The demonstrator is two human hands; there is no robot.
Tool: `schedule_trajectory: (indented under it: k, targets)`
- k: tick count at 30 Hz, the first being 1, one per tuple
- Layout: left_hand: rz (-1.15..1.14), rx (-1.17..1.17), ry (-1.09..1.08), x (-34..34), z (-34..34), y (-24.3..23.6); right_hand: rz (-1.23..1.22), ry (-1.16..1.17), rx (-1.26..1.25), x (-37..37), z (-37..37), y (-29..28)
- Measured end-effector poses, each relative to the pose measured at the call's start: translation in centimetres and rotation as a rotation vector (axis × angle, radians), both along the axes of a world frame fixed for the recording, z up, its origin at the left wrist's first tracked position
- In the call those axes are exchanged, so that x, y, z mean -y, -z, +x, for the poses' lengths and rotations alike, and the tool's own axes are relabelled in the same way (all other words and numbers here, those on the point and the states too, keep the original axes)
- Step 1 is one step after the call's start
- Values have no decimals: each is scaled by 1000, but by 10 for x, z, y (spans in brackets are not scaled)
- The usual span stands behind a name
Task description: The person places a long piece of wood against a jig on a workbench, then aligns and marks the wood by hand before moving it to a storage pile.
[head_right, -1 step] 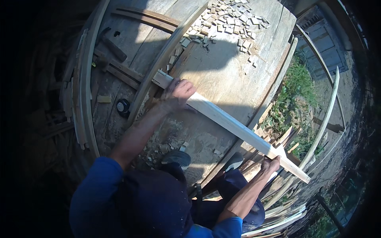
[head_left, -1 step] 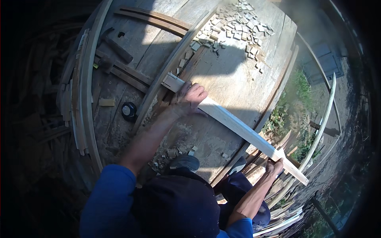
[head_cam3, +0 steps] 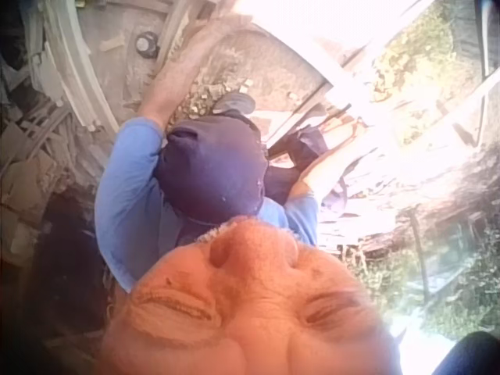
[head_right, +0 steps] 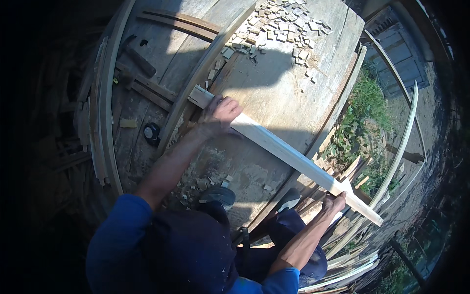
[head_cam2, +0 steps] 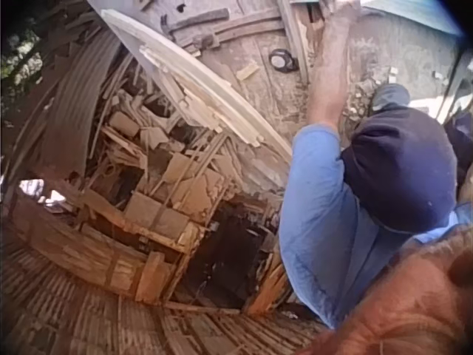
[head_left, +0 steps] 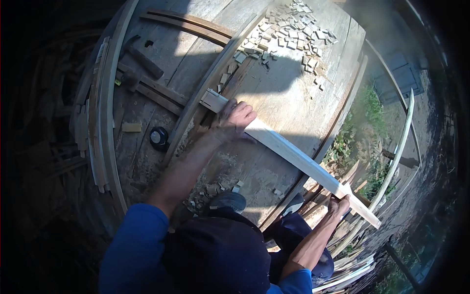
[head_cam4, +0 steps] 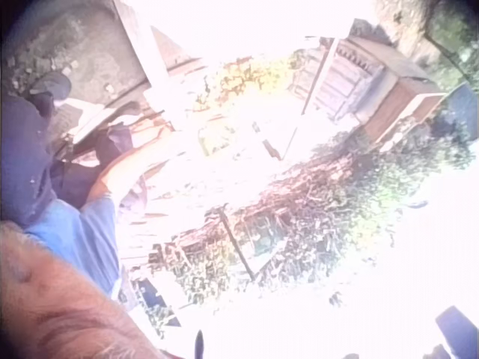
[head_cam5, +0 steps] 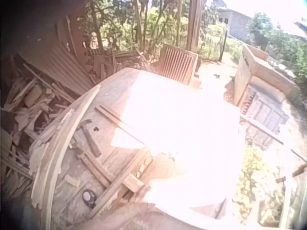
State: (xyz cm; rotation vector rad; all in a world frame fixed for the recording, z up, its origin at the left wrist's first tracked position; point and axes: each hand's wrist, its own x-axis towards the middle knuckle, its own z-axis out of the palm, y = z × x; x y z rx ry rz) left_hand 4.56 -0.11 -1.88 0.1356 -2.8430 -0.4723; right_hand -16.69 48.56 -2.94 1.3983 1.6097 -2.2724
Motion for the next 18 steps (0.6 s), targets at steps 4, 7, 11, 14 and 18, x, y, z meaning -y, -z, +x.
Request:
schedule_trajectory:
  k: [4, 7, 11, 14, 18]
  targets:
    - [30, 29, 29, 4, -8, 9, 14, -43, -21, -8, -7, 4]
    - [60, -8, 14, 4, -9, 9, 36, -68, -34, -2, -11, 4]
    - [43, 52, 24, 9, -15, 16, 62, -54, -7, 5, -15, 2]
    - [42, 114, 24, 9, -20, 14, 59, -68, -13, 1, -17, 4]
    - [33, 120, 10, 11, -23, 13, 58, -70, -28, 2, -23, 8]
